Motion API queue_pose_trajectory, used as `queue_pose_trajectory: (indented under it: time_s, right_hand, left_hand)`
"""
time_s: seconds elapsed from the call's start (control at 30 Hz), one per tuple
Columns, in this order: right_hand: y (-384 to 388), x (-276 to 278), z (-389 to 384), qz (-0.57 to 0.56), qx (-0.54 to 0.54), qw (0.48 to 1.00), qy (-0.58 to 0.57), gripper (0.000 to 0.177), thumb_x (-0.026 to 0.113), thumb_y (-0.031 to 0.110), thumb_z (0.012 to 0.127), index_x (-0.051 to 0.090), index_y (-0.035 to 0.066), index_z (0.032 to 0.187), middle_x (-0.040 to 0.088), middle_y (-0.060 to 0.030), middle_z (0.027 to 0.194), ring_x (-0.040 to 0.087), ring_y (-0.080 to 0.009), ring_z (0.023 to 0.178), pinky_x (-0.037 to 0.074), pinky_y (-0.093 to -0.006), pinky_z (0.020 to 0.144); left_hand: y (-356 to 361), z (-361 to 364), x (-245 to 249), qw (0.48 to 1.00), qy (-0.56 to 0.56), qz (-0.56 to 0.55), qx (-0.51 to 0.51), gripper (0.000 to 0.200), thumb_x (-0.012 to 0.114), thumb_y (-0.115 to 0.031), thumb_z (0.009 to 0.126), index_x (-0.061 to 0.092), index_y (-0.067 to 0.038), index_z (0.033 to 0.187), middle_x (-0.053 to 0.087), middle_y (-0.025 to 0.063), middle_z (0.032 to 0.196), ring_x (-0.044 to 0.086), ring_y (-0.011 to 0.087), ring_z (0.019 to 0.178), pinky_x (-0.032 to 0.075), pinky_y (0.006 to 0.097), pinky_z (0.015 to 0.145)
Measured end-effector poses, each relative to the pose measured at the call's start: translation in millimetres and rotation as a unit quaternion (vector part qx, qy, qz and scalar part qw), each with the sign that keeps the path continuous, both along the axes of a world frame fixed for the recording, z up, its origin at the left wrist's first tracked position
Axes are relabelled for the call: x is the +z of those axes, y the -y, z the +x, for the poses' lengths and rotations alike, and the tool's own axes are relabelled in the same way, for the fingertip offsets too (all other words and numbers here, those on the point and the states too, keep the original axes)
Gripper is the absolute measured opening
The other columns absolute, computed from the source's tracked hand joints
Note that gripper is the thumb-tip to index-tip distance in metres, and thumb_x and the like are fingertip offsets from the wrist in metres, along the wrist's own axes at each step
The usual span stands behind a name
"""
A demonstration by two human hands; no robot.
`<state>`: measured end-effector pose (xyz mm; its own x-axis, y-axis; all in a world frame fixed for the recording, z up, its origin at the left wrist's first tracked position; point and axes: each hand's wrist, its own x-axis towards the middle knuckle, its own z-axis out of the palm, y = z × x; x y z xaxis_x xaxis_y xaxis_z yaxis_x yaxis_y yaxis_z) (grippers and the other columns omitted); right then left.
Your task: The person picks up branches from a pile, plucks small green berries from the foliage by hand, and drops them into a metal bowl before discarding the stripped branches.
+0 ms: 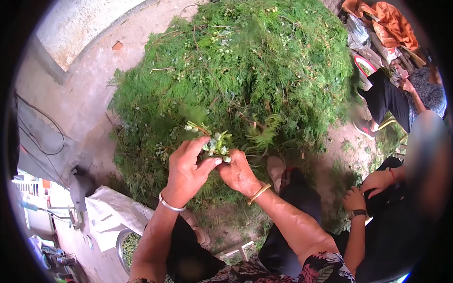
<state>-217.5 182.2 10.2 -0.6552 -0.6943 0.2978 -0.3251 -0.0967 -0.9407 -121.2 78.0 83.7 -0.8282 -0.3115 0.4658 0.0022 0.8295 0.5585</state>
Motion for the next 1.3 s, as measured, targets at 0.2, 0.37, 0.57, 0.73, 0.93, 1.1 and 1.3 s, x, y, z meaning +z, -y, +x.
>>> queue_pose_trajectory:
  time_s: [0.2,0.37,0.57,0.73,0.93,1.1,1.3]
  right_hand:
    - [-6.2,31.4,8.2,0.169,0.147,0.957,0.182,0.010,0.060,0.006,0.081,0.060,-0.003,0.079,0.057,-0.0070,0.063,0.052,-0.0100,0.062,0.042,-0.0314,0.054]
    - [-6.1,32.5,7.3,0.088,0.216,0.930,0.285,0.013,0.061,0.013,0.088,0.061,0.000,0.087,0.055,0.0018,0.066,0.045,-0.0060,0.055,0.037,-0.0246,0.049]
    - [1.0,24.0,11.7,0.047,0.167,0.929,0.328,0.024,0.062,0.010,0.088,0.057,0.006,0.065,0.045,0.0041,0.051,0.037,-0.0031,0.045,0.025,-0.0229,0.041]
    - [-6.4,35.5,5.3,0.025,0.142,0.934,0.326,0.022,0.061,0.006,0.087,0.056,0.006,0.065,0.046,0.0044,0.054,0.037,-0.0033,0.046,0.028,-0.0224,0.041]
    - [-15.6,39.0,-0.3,0.014,0.163,0.929,0.333,0.010,0.062,0.006,0.087,0.061,0.004,0.077,0.049,0.0048,0.058,0.039,-0.0033,0.047,0.030,-0.0217,0.042]
    - [-12.7,35.4,1.9,0.057,0.185,0.935,0.297,0.017,0.062,0.010,0.088,0.060,0.002,0.073,0.048,0.0037,0.053,0.038,-0.0028,0.045,0.028,-0.0220,0.041]
    - [-10.0,34.4,3.5,0.084,0.184,0.948,0.248,0.024,0.062,0.013,0.088,0.058,0.003,0.066,0.047,0.0032,0.050,0.038,-0.0031,0.043,0.027,-0.0238,0.039]
  left_hand:
    - [-8.3,20.3,-24.4,0.946,-0.008,0.308,0.097,0.019,0.065,-0.002,0.081,0.060,0.006,0.097,0.064,0.0081,0.074,0.058,0.0099,0.058,0.046,0.0243,0.051]
    - [16.2,25.5,-24.3,0.846,-0.088,0.519,0.085,0.010,0.058,0.007,0.079,0.060,0.007,0.090,0.061,0.0082,0.070,0.057,0.0109,0.055,0.050,0.0255,0.047]
    - [38.2,35.7,-26.7,0.684,-0.147,0.708,0.098,0.014,0.057,0.007,0.075,0.060,-0.001,0.086,0.061,0.0093,0.073,0.052,0.0107,0.052,0.044,0.0238,0.044]
    - [78.6,56.2,-34.9,0.567,-0.171,0.805,-0.036,0.010,0.054,-0.015,0.088,0.059,-0.006,0.086,0.059,0.0085,0.074,0.048,0.0102,0.051,0.038,0.0222,0.041]
    - [28.5,37.0,-22.9,0.682,-0.018,0.729,0.048,0.036,0.064,-0.038,0.087,0.057,-0.004,0.079,0.058,0.0072,0.067,0.051,0.0115,0.049,0.037,0.0223,0.038]
    - [9.2,24.9,-31.0,0.662,-0.049,0.748,0.030,0.025,0.067,-0.027,0.086,0.058,-0.005,0.081,0.053,-0.0020,0.065,0.046,0.0075,0.046,0.032,0.0214,0.035]
    - [19.5,29.0,-37.5,0.622,-0.016,0.782,0.043,0.011,0.067,-0.013,0.083,0.060,-0.004,0.085,0.053,-0.0024,0.067,0.042,0.0053,0.045,0.031,0.0194,0.036]
